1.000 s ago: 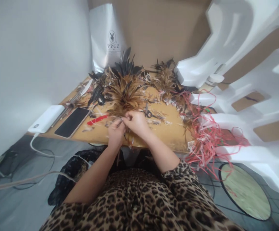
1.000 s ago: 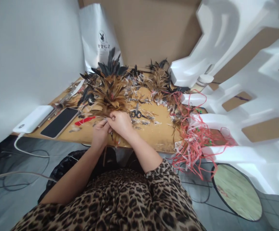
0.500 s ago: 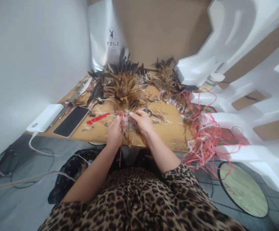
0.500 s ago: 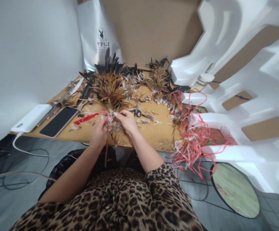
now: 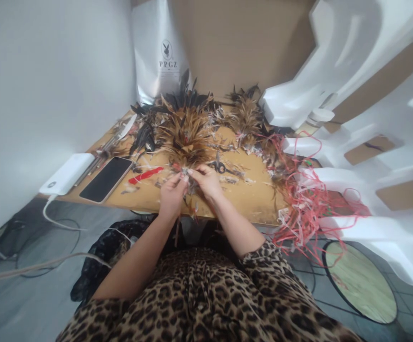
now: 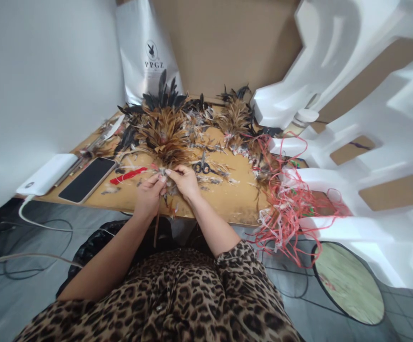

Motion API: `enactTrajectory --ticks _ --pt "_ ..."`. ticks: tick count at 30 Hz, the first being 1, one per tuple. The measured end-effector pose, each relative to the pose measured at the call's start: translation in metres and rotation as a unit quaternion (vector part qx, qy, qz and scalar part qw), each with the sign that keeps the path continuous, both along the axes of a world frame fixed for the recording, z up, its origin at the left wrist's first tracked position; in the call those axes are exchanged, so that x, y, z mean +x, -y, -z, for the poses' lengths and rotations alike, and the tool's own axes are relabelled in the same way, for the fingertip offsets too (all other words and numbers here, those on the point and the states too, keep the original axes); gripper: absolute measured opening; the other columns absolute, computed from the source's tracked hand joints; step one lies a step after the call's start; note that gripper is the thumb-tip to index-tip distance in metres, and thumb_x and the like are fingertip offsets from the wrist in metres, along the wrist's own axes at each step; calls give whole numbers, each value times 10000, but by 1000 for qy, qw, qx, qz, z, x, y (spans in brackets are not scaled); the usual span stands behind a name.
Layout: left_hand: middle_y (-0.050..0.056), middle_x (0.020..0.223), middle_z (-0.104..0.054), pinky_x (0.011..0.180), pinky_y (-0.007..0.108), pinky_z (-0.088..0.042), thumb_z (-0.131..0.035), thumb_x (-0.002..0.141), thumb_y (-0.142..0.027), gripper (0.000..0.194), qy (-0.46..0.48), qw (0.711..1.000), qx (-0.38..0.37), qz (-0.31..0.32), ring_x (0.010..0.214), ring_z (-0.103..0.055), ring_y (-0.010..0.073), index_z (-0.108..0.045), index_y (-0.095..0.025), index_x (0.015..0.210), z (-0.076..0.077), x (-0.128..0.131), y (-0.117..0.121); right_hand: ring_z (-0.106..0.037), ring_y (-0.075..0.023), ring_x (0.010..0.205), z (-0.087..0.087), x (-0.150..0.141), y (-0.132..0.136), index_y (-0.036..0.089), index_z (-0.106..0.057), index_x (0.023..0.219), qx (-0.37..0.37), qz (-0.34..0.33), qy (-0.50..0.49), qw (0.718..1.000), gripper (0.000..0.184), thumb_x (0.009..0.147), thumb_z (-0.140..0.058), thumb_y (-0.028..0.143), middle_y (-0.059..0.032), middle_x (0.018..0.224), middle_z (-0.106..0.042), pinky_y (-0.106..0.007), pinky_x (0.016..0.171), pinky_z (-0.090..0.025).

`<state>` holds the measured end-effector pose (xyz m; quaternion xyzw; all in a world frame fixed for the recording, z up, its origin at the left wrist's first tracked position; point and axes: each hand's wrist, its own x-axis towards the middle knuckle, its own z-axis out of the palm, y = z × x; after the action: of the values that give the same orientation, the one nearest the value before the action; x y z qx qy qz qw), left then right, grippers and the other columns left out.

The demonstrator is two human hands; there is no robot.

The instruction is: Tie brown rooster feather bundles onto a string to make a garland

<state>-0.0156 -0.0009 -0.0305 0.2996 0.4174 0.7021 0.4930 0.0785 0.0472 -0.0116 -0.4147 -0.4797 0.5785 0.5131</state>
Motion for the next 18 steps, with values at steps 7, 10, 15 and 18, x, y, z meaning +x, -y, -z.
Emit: enactTrajectory --ticks 7,10,15,18 --pt "-19 583 -527 430 171 -267 -771 658 -349 263 -8 1000 6 5 471 -369 43 -712 -141 808 -3 -4 2 -452 -79 484 6 -7 4 178 -534 628 -23 -12 -15 1000 347 586 -738 455 48 528 -535 -214 493 -357" --pt "-14 597 -537 427 167 -272 -766 663 -352 269 -15 1000 4 7 475 -375 45 -703 -140 817 -2 -6 3 -453 -78 458 7 -10 5 183 -521 647 -28 -25 -22 999 364 595 -732 475 48 526 -553 -212 469 -357" --pt "-12 613 -547 433 162 -295 -742 695 -375 253 -30 1000 4 7 475 -386 46 -673 -149 786 0 -7 4 -412 -66 427 4 -11 8 188 -505 651 -22 -29 -10 999 377 610 -723 492 57 509 -542 -205 437 -309" --pt "-21 585 -515 431 159 -299 -721 720 -388 251 -43 999 5 19 465 -375 45 -644 -150 742 1 -8 5 -412 -65 449 4 -11 10 183 -511 656 -19 -18 -6 1000 370 619 -722 485 62 508 -518 -199 444 -291"
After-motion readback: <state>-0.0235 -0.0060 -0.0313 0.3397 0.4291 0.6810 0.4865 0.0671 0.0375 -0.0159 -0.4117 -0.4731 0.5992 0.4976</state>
